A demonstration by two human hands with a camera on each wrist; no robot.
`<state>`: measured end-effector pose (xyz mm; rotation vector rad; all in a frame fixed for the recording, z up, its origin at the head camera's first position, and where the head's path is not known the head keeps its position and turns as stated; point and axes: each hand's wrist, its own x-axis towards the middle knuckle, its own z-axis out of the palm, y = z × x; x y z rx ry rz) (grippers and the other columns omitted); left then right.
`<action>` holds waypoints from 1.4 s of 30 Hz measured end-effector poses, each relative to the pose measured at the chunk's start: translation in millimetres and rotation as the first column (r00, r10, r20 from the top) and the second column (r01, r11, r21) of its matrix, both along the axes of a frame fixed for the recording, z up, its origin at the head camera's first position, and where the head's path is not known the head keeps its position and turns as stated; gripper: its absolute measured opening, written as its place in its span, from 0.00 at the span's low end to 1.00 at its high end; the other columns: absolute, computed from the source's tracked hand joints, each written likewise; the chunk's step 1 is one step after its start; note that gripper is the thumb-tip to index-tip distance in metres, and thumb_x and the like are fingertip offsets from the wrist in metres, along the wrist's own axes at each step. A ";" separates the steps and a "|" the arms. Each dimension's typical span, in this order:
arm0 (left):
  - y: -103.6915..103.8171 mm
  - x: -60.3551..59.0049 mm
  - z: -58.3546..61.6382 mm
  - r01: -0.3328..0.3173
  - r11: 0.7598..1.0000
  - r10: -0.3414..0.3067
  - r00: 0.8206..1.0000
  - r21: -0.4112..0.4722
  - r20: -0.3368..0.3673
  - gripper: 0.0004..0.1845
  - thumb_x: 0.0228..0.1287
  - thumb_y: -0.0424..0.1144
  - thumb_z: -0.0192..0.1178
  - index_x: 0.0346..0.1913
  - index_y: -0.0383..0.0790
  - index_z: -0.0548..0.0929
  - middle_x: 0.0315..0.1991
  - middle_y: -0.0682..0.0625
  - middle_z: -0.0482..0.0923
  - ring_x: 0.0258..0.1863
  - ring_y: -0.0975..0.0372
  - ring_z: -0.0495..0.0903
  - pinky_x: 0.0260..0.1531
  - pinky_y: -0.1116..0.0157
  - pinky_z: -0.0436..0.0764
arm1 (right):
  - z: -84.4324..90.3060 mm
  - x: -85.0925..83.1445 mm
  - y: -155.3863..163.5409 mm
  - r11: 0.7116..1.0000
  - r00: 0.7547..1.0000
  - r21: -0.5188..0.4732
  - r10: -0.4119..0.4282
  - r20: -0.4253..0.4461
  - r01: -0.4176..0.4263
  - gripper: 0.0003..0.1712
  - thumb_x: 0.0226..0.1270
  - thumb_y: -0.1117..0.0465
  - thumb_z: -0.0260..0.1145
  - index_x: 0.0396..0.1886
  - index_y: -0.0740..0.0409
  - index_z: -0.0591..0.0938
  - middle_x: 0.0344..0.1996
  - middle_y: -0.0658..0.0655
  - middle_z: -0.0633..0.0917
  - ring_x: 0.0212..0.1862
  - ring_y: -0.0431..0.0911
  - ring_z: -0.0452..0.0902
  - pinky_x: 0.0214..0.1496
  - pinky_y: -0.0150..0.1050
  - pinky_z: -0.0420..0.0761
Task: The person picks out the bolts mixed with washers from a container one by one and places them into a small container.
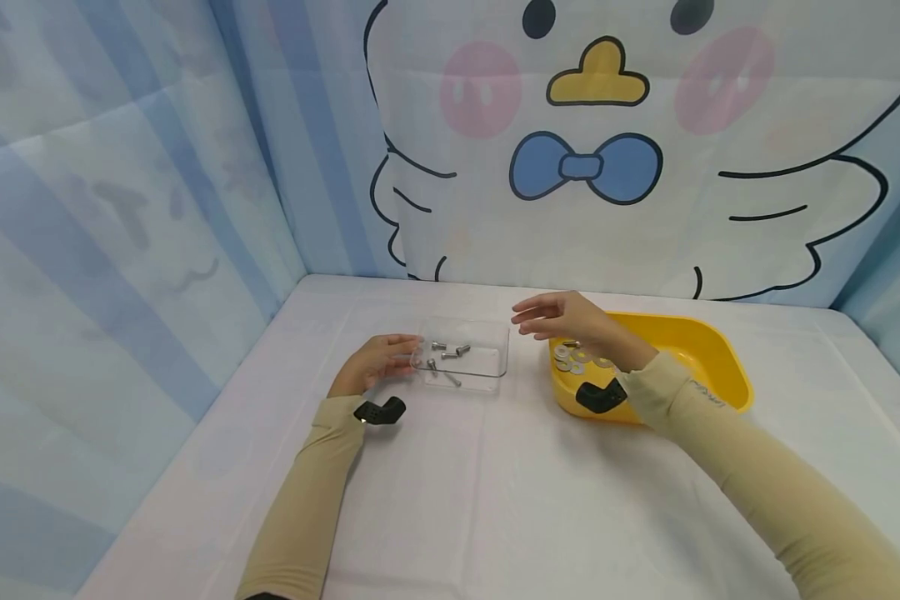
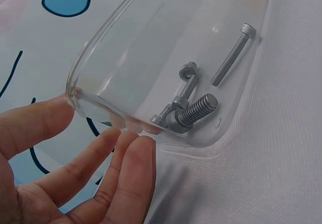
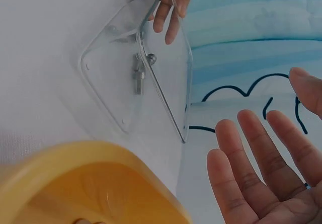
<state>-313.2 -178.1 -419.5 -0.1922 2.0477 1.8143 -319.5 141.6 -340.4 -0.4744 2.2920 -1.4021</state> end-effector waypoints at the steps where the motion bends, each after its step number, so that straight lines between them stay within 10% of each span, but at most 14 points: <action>1: -0.2 0.0 -0.1 0.001 1.000 -0.001 1.000 -0.002 0.000 0.25 0.69 0.36 0.53 0.67 0.35 0.66 0.62 0.42 0.67 0.32 0.69 0.75 0.32 0.77 0.79 | 1.2 0.8 1.6 1.000 1.000 0.010 0.014 -0.013 -0.014 0.25 0.65 0.61 0.63 0.62 0.60 0.73 0.59 0.64 0.77 0.59 0.59 0.74 0.62 0.51 0.74; 23: -0.3 0.7 -0.7 0.014 1.000 -0.013 1.000 0.017 -0.006 0.26 0.69 0.36 0.53 0.68 0.34 0.65 0.63 0.41 0.66 0.34 0.68 0.76 0.33 0.77 0.80 | 2.5 -6.7 51.9 0.953 0.983 0.301 0.080 -0.166 -0.027 0.24 0.65 0.55 0.64 0.57 0.62 0.77 0.54 0.63 0.81 0.56 0.55 0.76 0.61 0.51 0.74; 42: -0.1 1.3 -0.4 -0.003 1.000 0.003 1.000 0.001 0.004 0.26 0.68 0.36 0.54 0.67 0.34 0.66 0.62 0.41 0.67 0.33 0.69 0.76 0.33 0.76 0.80 | -20.2 -26.3 81.4 0.921 0.992 0.390 0.036 -0.119 0.014 0.23 0.67 0.57 0.61 0.57 0.66 0.76 0.56 0.67 0.78 0.58 0.58 0.73 0.64 0.54 0.71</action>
